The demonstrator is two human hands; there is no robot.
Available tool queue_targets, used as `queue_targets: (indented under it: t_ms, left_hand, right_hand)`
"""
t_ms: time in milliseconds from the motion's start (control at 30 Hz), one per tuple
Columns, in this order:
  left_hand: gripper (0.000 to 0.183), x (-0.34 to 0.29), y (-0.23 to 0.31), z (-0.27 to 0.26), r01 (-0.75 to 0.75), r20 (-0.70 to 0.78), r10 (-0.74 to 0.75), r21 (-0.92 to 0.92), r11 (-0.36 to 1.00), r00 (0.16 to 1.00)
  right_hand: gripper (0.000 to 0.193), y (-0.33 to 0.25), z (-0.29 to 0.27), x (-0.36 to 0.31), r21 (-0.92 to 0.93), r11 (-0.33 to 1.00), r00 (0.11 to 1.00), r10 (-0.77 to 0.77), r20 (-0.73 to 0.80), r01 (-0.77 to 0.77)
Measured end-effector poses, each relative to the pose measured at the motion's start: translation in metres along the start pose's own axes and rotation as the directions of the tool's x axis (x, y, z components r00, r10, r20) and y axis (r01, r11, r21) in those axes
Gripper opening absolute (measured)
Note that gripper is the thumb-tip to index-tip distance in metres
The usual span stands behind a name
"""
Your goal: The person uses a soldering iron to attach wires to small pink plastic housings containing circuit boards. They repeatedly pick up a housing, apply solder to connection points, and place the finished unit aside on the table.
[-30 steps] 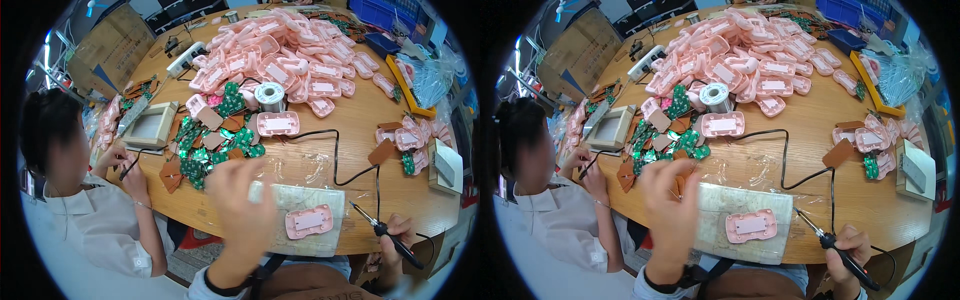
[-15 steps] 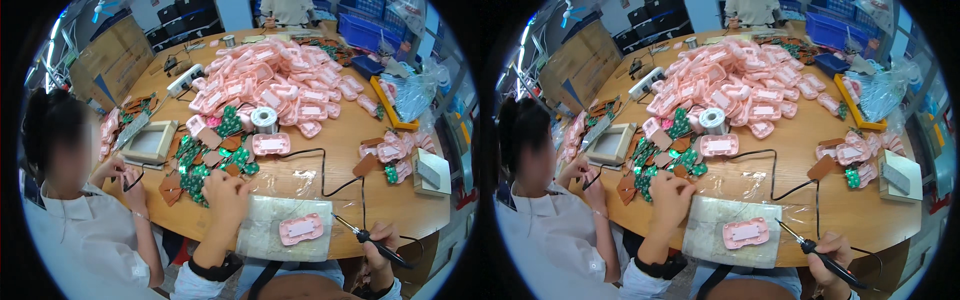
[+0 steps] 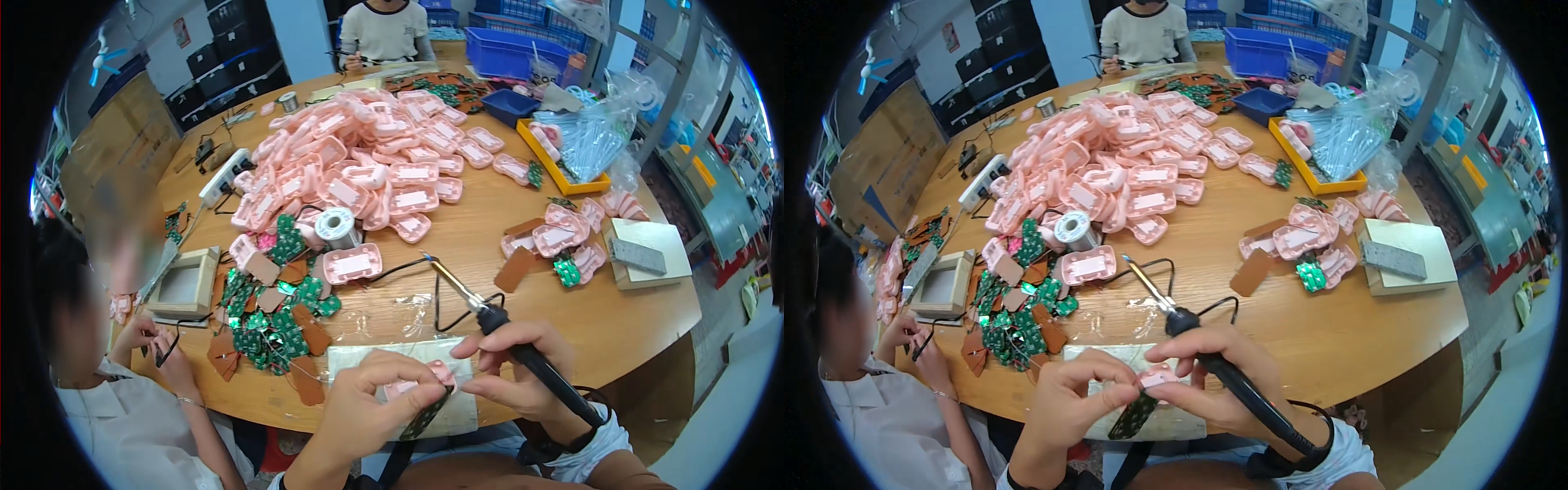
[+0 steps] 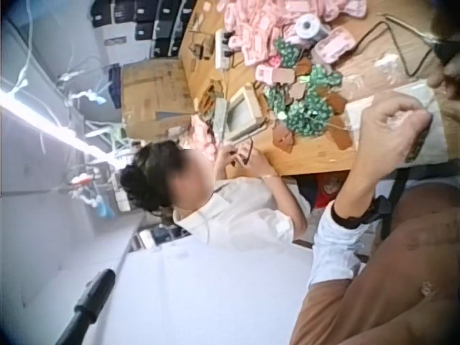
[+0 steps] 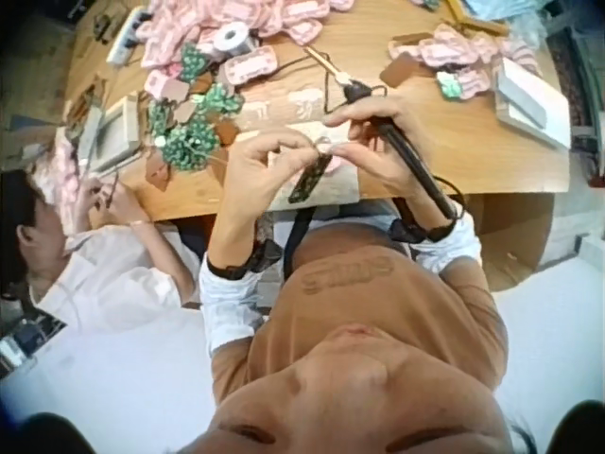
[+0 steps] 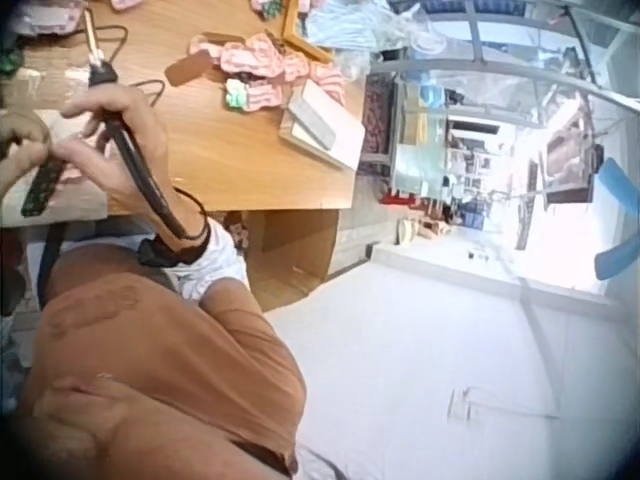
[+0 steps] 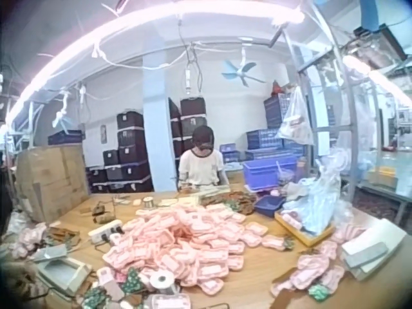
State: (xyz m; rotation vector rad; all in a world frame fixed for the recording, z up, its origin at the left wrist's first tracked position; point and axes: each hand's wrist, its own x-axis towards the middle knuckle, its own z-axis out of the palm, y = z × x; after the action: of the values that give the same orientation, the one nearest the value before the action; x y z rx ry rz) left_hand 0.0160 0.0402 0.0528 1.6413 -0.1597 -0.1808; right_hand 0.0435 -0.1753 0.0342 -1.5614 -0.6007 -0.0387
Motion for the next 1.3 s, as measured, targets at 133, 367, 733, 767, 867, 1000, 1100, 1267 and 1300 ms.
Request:
queue_targets:
  t_ms: [133, 367, 733, 767, 867, 1000, 1100, 1267, 1300]
  left_hand:
    - [0.012, -0.005, 0.003, 0.026, 0.152, 0.042, -0.146, -0.257, 0.955, 0.988]
    - [0.016, -0.011, -0.014, 0.049, 0.089, -0.177, -0.164, -0.369, 0.925, 0.97]
    - [0.013, -0.034, 0.016, 0.01, 0.352, -0.458, -0.1, 0.508, 0.786, 0.884]
    - [0.008, -0.036, 0.015, 0.006, 0.155, -0.313, 0.102, 0.696, 0.701, 0.944]
    - [0.008, -0.038, -0.005, 0.014, 0.02, -0.213, 0.284, 0.83, 0.557, 0.935]
    - [0.016, -0.021, -0.052, 0.047, -0.018, -0.262, 0.288, 0.709, 0.705, 0.921]
    - [0.015, -0.016, -0.07, 0.056, 0.017, -0.312, 0.249, 0.654, 0.756, 0.917]
    - [0.016, -0.017, -0.071, 0.056, 0.055, -0.342, 0.192, 0.597, 0.8, 0.92]
    - [0.015, -0.017, -0.07, 0.055, 0.067, -0.345, 0.172, 0.583, 0.81, 0.923]
  right_hand:
    - [0.036, 0.001, 0.005, 0.0, 0.019, 0.998, 0.996, -0.061, -0.067, 0.062]
    - [0.029, 0.004, 0.02, -0.009, 0.296, 0.954, 0.957, 0.052, -0.285, 0.036]
    - [0.049, 0.026, -0.014, -0.042, -0.166, 0.968, 0.966, -0.215, -0.145, 0.191]
    - [0.051, 0.028, -0.017, -0.049, -0.105, 0.985, 0.961, -0.159, -0.227, 0.138]
    - [0.04, 0.028, -0.025, -0.067, -0.175, 0.984, 0.934, -0.09, -0.347, 0.03]
    - [0.033, 0.025, -0.032, -0.077, -0.067, 0.998, 0.976, -0.008, -0.219, -0.007]
    - [0.031, 0.024, -0.036, -0.08, -0.072, 0.997, 0.994, 0.013, -0.111, -0.021]
    - [0.027, 0.036, -0.034, -0.081, -0.064, 0.998, 0.998, 0.018, -0.059, -0.022]
    - [0.027, 0.038, -0.033, -0.08, -0.046, 0.998, 0.997, 0.03, -0.071, -0.034]
